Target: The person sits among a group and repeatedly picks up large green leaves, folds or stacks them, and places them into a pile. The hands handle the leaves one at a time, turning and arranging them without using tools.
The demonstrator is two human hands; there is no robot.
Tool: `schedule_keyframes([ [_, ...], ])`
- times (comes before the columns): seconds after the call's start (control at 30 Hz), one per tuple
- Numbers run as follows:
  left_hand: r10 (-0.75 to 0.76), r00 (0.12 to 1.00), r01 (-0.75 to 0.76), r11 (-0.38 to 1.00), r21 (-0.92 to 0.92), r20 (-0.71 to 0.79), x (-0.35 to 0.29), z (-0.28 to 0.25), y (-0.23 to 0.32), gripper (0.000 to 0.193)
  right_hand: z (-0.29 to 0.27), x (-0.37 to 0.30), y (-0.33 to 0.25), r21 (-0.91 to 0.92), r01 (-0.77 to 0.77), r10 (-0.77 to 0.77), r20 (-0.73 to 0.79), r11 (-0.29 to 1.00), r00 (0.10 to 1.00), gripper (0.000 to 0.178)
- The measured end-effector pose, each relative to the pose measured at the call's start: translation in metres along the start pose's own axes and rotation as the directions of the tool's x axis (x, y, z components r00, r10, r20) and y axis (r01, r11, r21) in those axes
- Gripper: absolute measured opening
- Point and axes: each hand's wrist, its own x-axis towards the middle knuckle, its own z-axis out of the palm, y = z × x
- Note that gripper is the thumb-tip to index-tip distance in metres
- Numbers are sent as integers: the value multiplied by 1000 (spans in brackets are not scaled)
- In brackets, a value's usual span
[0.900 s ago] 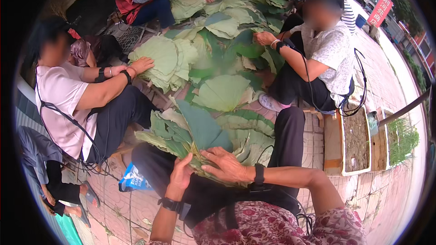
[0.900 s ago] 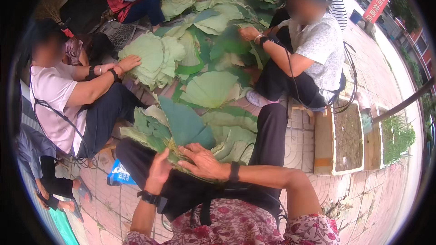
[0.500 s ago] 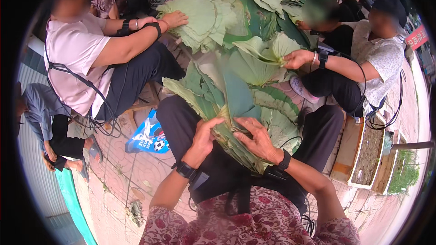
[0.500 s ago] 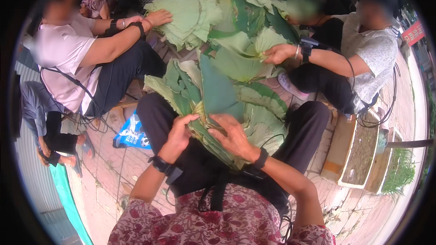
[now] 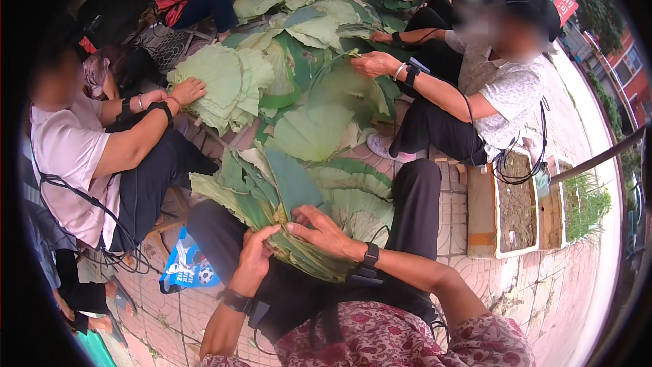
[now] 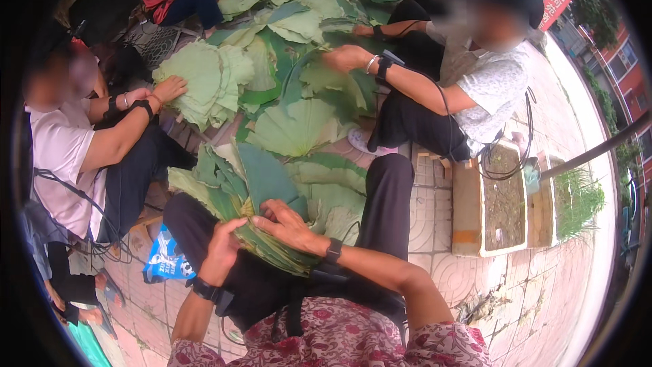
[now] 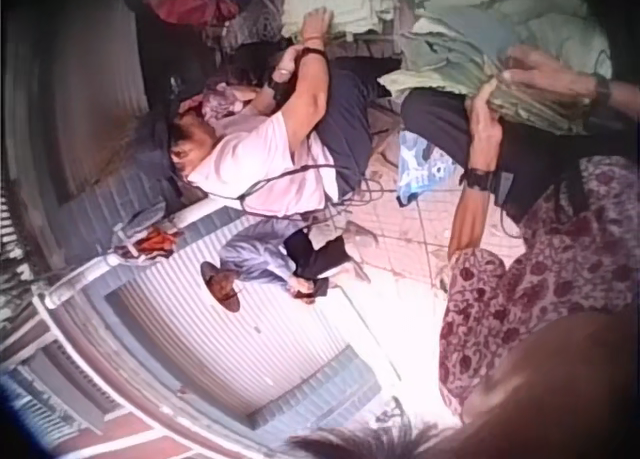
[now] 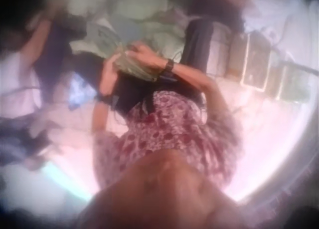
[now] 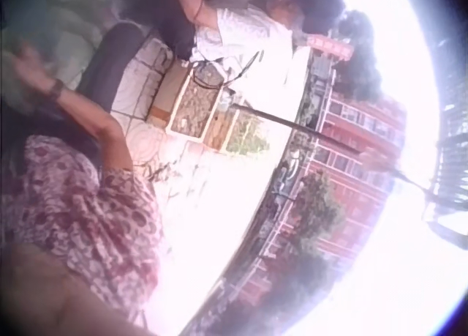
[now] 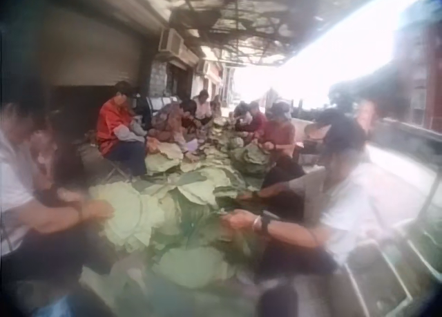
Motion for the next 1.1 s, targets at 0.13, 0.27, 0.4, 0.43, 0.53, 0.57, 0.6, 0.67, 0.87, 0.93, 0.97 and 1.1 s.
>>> schedule_keyframes([
  [0.13,-28,1000,28,998,-52,7,-9,17,11,39,-8,4,-11,-117,46,-42,43,992,998,41],
  [0.27,-119,993,119,993,-30,-16,11,13,10,37,-7,10,-4,-137,48,-42,46,989,998,33],
  [0.4,-40,997,45,996,77,-61,29,3,-17,31,0,2,17,-247,48,-52,-10,968,999,25],
  [0.43,-38,996,47,992,114,-82,23,15,-11,32,0,0,17,-280,22,-33,-32,960,999,23],
  [0.53,-38,998,43,995,91,-52,17,25,-5,33,4,-3,6,-269,-4,-32,-129,963,991,18],
  [0.57,-45,999,46,998,43,-19,18,31,0,32,0,1,0,-297,-20,-28,-157,955,987,16],
  [0.6,-67,998,67,998,-5,11,16,34,3,31,-2,3,1,-343,3,-62,-162,939,985,15],
  [0.67,-103,983,97,994,49,152,16,33,6,34,-4,8,7,-398,66,-124,-122,915,985,14],
  [0.87,-160,980,129,963,237,117,39,26,-15,31,-11,2,-3,-203,3,-33,-143,979,989,15],
  [0.93,-223,973,205,953,222,61,18,42,15,24,-18,1,3,-99,60,-76,-164,993,984,17],
  [0.97,-194,977,175,966,189,87,17,37,20,25,-14,3,1,-109,61,-78,-157,992,985,16],
  [1.1,-141,976,108,975,193,164,22,39,14,33,-12,4,-12,-325,107,-159,-137,940,978,15],
])
